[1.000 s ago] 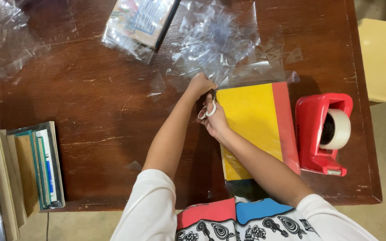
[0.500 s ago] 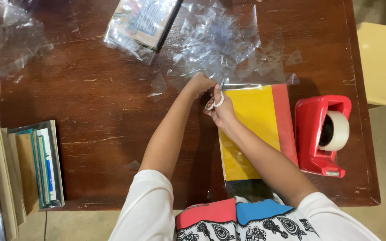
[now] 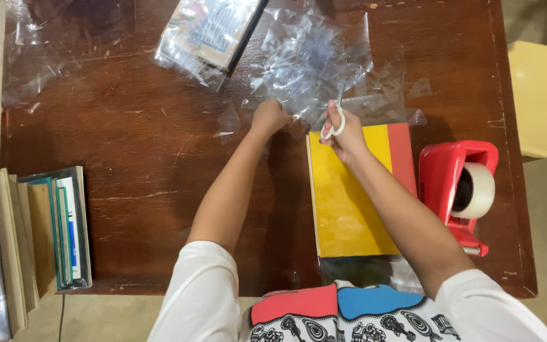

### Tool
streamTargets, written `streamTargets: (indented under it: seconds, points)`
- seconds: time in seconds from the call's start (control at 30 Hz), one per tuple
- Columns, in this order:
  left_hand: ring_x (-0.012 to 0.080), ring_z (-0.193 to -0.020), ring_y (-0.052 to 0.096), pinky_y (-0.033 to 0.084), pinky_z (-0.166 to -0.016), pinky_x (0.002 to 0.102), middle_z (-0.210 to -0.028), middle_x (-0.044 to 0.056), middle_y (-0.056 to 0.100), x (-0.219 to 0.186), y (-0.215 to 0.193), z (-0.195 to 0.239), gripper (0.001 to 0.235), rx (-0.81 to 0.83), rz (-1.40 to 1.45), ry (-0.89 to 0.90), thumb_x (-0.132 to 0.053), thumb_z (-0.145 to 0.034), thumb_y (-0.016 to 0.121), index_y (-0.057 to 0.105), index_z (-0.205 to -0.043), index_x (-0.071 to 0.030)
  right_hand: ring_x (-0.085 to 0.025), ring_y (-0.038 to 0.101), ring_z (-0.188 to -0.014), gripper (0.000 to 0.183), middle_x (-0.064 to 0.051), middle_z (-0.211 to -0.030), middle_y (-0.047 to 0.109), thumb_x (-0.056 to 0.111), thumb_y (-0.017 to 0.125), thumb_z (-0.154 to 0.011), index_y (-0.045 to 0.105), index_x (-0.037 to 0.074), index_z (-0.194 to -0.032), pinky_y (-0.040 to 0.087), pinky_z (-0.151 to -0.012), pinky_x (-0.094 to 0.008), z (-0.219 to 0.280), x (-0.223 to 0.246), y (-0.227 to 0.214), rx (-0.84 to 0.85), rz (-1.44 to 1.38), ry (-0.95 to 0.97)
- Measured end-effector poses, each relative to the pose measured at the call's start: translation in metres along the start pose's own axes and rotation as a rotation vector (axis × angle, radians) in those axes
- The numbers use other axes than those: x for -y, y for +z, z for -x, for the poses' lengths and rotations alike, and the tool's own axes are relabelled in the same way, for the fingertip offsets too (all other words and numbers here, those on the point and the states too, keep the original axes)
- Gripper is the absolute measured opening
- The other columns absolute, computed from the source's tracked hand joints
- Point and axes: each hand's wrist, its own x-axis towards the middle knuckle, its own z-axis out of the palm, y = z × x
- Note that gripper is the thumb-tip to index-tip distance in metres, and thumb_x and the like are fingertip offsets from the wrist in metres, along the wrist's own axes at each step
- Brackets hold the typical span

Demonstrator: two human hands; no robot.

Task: The person covers a yellow and red book with a clear plastic sheet. They use scissors to trim the excess plastic from the edges and a tape dispenser to secure the plastic to the book's spine and covers.

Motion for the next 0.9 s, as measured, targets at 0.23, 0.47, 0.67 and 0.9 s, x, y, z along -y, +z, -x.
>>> streamTargets:
  seconds: [0.23, 0.47, 0.67, 0.9]
  points:
    - [0.0372, -0.107, 0.071, 0.059, -0.09, 0.049, -0.103, 0.014, 0.074, -0.01, 0.01, -0.003, 0.032, -0.129, -0.038, 0.053, -0.014, -0.086, 0.063, 0.076, -0.114, -0.018, -0.019, 0.065, -0.045, 0.033, -0.01, -0.061, 0.058, 0.032, 0.069, -0.104, 0.06, 0.001, -0.101, 0.056, -0.038, -0.032, 0.011, -0.05, -0.046, 0.052, 0.26, -0.258]
    - [0.0382, -0.119, 0.062, 0.05, -0.099, 0.055, -0.12, 0.017, 0.062, -0.052, 0.009, 0.044, 0.044, -0.251, -0.202, 0.215, -0.02, -0.083, 0.073, 0.064, -0.126, -0.019, -0.022, 0.063, -0.046, 0.05, -0.013, -0.064, 0.057, 0.02, 0.075, -0.099, 0.038, 0.003, -0.128, 0.058, -0.037, -0.035, 0.023, -0.04, -0.049, 0.139, 0.221, -0.302]
    - [0.0389, -0.151, 0.03, 0.025, -0.12, 0.063, -0.16, 0.025, 0.036, -0.063, 0.084, 0.148, 0.063, -0.268, -0.3, 0.492, -0.036, -0.102, 0.049, 0.039, -0.154, -0.003, -0.017, 0.062, -0.048, 0.041, -0.009, -0.066, 0.056, 0.017, 0.071, -0.102, 0.034, 0.009, -0.12, 0.058, -0.039, -0.028, 0.023, -0.044, -0.072, 0.075, 0.156, -0.363]
    - [0.0391, -0.156, 0.015, 0.007, -0.122, 0.061, -0.168, 0.027, 0.015, -0.034, 0.119, 0.266, 0.073, -0.07, -0.137, 0.472, -0.044, -0.108, 0.036, 0.016, -0.163, -0.001, -0.018, 0.063, -0.051, 0.037, -0.009, -0.068, 0.058, 0.018, 0.069, -0.103, 0.036, 0.009, -0.119, 0.055, -0.042, -0.026, 0.096, -0.048, -0.103, -0.047, 0.285, -0.412]
